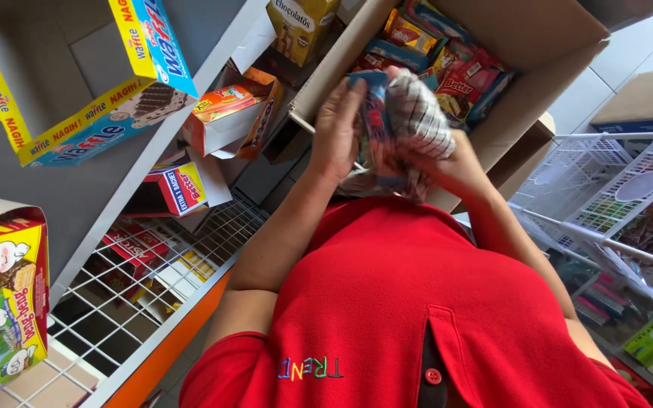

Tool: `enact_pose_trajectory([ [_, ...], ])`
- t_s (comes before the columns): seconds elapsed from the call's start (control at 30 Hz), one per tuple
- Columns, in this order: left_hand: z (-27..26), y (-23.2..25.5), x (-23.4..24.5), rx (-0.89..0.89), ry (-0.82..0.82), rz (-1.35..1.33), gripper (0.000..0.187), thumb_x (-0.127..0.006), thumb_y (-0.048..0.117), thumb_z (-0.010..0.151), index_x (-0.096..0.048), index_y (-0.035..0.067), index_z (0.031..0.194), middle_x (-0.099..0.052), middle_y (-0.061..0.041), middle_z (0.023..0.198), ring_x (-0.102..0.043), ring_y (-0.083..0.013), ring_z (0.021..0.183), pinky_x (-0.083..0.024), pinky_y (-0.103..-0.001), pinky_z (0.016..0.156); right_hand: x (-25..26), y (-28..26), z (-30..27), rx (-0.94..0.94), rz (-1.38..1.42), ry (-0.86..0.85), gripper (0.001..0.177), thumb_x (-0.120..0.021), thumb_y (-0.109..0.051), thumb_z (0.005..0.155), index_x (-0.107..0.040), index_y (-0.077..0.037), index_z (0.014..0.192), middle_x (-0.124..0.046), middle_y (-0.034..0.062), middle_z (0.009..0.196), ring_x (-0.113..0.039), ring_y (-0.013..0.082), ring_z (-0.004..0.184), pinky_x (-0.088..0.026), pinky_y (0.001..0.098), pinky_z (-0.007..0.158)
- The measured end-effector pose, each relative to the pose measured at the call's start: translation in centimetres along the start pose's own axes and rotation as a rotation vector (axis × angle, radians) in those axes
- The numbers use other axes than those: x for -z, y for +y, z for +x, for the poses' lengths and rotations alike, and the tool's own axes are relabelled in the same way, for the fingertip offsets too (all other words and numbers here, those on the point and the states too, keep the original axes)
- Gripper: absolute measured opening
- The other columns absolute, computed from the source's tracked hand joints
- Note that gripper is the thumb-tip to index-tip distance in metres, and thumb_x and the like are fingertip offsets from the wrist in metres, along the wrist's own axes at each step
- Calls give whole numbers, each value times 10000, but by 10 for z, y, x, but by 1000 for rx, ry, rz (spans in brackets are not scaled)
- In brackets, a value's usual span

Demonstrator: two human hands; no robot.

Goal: Restocking snack items on display shelves from a bulk box, wiping each item with a cloth before placement.

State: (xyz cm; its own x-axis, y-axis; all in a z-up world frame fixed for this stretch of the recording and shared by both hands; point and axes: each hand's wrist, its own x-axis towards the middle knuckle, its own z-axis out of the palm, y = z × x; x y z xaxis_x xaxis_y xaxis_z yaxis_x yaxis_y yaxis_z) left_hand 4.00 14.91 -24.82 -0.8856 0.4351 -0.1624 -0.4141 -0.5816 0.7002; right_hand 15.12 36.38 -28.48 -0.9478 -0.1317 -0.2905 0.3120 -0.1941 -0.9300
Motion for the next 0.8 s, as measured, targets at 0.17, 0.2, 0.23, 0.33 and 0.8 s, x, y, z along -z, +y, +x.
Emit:
enact_pose_trajectory([
  [0.17,10,-21,6,-92,140,96,263,-641,273,1011,-706,143,1231,-757,-43,1118,-742,-146,1047,-632,-341,838,1,-8,5,-56,-161,405,319,-714,-144,1144,-570,140,1143,-619,305,937,-617,351,721,-416,460,626],
  [0.2,13,-53,21,-11,68,-124,195,-645,238,1100,-702,101,1227,-743,-63,1127,-722,-173,1038,-625,-379,854,-20,-39,10,135,-287,325,333,-757,-127,1033,-580,51,1251,-645,199,1084,-659,261,870,-512,378,721],
  [0.23,19,-82,39,57,-8,-341,157,-652,204,1189,-701,58,1224,-732,-84,1135,-705,-202,1029,-621,-418,871,-43,-71,20,337,-406,235,492,-801,-107,922,-588,-37,1360,-667,93,1230,-698,171,1018,-605,295,816],
  [0.33,33,-141,90,47,71,-313,310,-589,236,1170,-676,-30,1306,-696,-181,1289,-654,-290,1169,-576,-426,974,-47,-70,33,783,-1078,211,767,-917,-80,684,-591,50,1365,-574,312,1361,-626,424,1162,-578,406,904],
  [0.8,-77,222,-18,-758,700,2069,441,-829,419,966,-662,24,1068,-688,-133,1234,-592,-342,1290,-30,-791,1139,67,96,55,-133,-662,253,435,-771,-147,949,-658,-115,1368,-746,85,1164,-699,169,1027,-544,352,856],
])
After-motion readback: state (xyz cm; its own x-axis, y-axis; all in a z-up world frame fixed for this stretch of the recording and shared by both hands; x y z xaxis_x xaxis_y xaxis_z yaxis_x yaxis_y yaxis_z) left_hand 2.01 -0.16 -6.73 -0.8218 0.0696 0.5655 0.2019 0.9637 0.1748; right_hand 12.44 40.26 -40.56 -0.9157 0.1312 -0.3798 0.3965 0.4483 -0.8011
